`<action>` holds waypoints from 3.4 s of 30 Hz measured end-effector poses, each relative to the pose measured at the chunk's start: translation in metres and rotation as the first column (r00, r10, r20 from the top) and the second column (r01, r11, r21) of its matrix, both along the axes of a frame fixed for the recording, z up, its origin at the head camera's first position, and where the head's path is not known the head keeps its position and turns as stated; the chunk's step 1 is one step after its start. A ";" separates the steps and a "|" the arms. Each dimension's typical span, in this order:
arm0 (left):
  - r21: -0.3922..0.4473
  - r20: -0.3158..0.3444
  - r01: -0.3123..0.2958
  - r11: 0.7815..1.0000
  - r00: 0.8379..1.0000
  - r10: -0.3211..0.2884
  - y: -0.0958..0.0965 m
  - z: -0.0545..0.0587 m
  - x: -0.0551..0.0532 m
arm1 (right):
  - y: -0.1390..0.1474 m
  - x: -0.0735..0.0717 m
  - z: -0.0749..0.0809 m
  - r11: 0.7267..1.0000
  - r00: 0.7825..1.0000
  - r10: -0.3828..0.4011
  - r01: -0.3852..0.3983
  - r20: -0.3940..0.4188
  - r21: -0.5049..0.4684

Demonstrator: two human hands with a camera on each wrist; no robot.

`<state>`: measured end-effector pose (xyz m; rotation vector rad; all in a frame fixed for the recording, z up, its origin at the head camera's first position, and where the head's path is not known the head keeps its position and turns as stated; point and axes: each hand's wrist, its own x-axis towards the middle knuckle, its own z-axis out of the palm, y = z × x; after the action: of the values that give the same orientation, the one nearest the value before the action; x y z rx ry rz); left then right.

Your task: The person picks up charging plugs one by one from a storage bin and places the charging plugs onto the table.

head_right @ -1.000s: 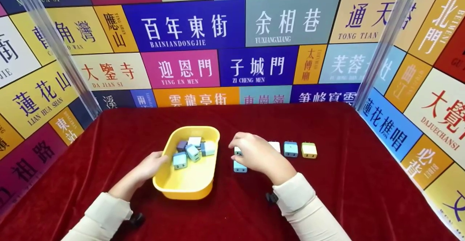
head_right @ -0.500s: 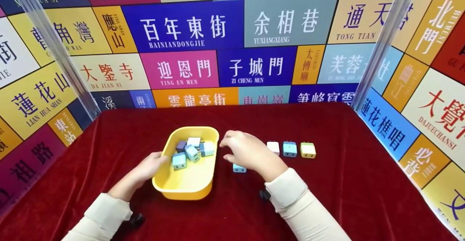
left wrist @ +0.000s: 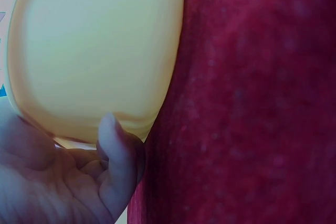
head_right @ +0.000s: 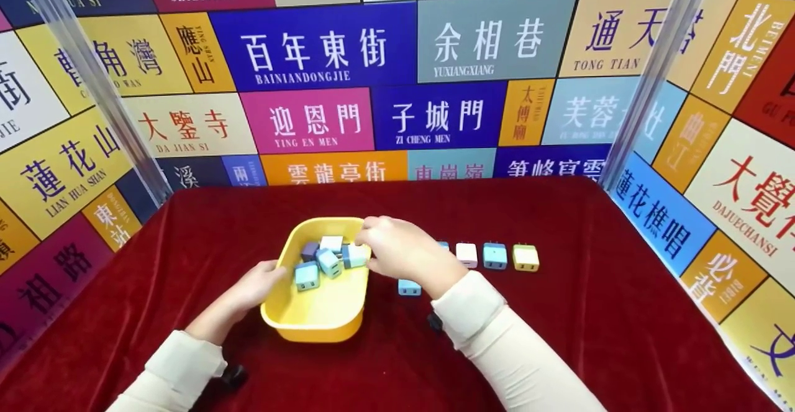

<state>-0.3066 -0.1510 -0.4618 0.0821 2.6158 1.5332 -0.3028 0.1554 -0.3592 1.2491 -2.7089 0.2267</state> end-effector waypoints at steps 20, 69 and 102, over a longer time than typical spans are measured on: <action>0.053 -0.022 0.054 0.997 0.998 -0.053 -0.009 -0.016 -0.010 | -0.062 -0.011 -0.016 0.998 0.994 0.055 -0.059 0.097 0.038; 0.031 -0.035 0.055 0.998 0.998 -0.054 -0.006 -0.008 -0.006 | -0.090 -0.022 -0.049 0.989 0.991 -0.055 0.036 0.126 0.146; 0.021 0.000 0.029 0.999 1.000 -0.029 -0.002 -0.001 -0.001 | -0.089 -0.021 -0.057 0.996 0.986 -0.082 0.075 0.144 0.054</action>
<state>-0.3079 -0.1535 -0.4625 0.1214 2.5870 1.5508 -0.3237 0.0664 -0.4163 1.1787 -2.8982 0.2543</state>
